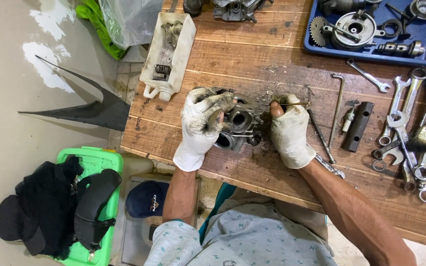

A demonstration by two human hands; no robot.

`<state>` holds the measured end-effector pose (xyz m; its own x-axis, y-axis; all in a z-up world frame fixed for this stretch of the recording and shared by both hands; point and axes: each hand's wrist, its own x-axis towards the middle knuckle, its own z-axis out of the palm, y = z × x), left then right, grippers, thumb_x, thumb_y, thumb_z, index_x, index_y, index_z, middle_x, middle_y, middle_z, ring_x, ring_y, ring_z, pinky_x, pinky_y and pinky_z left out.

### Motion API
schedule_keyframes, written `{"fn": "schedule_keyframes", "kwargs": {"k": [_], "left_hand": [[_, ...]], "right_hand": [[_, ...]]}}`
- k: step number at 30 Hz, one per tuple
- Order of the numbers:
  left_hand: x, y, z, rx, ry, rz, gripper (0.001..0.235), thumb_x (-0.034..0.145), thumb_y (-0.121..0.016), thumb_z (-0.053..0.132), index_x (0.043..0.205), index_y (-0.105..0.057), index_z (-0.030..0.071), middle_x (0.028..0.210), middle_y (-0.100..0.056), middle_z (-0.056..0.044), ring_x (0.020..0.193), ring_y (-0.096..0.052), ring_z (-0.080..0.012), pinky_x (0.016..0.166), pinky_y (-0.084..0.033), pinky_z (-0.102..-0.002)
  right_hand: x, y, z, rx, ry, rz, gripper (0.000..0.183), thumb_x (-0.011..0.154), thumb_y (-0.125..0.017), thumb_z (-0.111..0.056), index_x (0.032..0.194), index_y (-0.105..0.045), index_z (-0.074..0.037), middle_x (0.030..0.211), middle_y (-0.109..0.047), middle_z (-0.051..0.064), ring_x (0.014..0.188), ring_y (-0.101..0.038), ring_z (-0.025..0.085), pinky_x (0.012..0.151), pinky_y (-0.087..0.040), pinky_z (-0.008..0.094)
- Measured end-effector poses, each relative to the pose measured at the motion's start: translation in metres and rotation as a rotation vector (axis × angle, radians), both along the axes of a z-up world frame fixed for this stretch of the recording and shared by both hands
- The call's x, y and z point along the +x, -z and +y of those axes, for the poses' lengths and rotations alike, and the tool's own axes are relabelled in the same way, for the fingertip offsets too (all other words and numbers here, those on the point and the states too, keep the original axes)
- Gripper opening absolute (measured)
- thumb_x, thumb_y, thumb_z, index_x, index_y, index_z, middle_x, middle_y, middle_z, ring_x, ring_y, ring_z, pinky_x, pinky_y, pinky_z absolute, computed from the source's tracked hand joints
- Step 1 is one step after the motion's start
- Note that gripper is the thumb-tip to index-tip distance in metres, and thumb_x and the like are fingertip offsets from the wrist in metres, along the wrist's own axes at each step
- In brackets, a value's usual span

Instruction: Scraping carbon deposits from the combustion chamber of a motorcycle cylinder head using a metal pick.

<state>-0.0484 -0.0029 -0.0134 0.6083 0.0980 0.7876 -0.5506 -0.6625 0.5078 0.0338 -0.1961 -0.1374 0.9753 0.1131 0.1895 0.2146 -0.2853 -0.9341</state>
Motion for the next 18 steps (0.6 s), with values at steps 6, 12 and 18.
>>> {"fn": "schedule_keyframes", "kwargs": {"k": [6, 12, 18], "left_hand": [[-0.001, -0.005, -0.004, -0.035, 0.009, 0.022, 0.027, 0.103, -0.058, 0.02, 0.1, -0.082, 0.009, 0.104, -0.077, -0.009, 0.099, -0.07, -0.0322, 0.091, -0.058, -0.041], [-0.001, -0.001, -0.006, -0.02, -0.034, 0.016, 0.022, 0.101, -0.061, 0.015, 0.101, -0.081, 0.007, 0.103, -0.075, -0.013, 0.096, -0.069, -0.0354, 0.09, -0.057, -0.043], [-0.002, -0.008, -0.011, -0.017, -0.039, 0.042, 0.025, 0.104, -0.059, 0.019, 0.101, -0.081, 0.008, 0.101, -0.076, -0.01, 0.097, -0.068, -0.0332, 0.089, -0.058, -0.04]], "right_hand": [[-0.002, 0.005, 0.0, 0.031, -0.006, 0.025, 0.016, 0.098, -0.064, -0.021, 0.103, -0.07, -0.007, 0.091, -0.072, 0.023, 0.093, -0.07, 0.046, 0.081, -0.053, 0.051], [-0.005, -0.01, 0.002, -0.021, -0.016, 0.056, 0.019, 0.099, -0.063, -0.024, 0.102, -0.068, -0.006, 0.089, -0.071, 0.024, 0.091, -0.069, 0.049, 0.079, -0.053, 0.053], [-0.006, -0.027, 0.003, -0.047, 0.0, 0.046, 0.018, 0.101, -0.063, -0.023, 0.102, -0.067, -0.005, 0.089, -0.071, 0.025, 0.092, -0.069, 0.049, 0.079, -0.052, 0.054]]}}
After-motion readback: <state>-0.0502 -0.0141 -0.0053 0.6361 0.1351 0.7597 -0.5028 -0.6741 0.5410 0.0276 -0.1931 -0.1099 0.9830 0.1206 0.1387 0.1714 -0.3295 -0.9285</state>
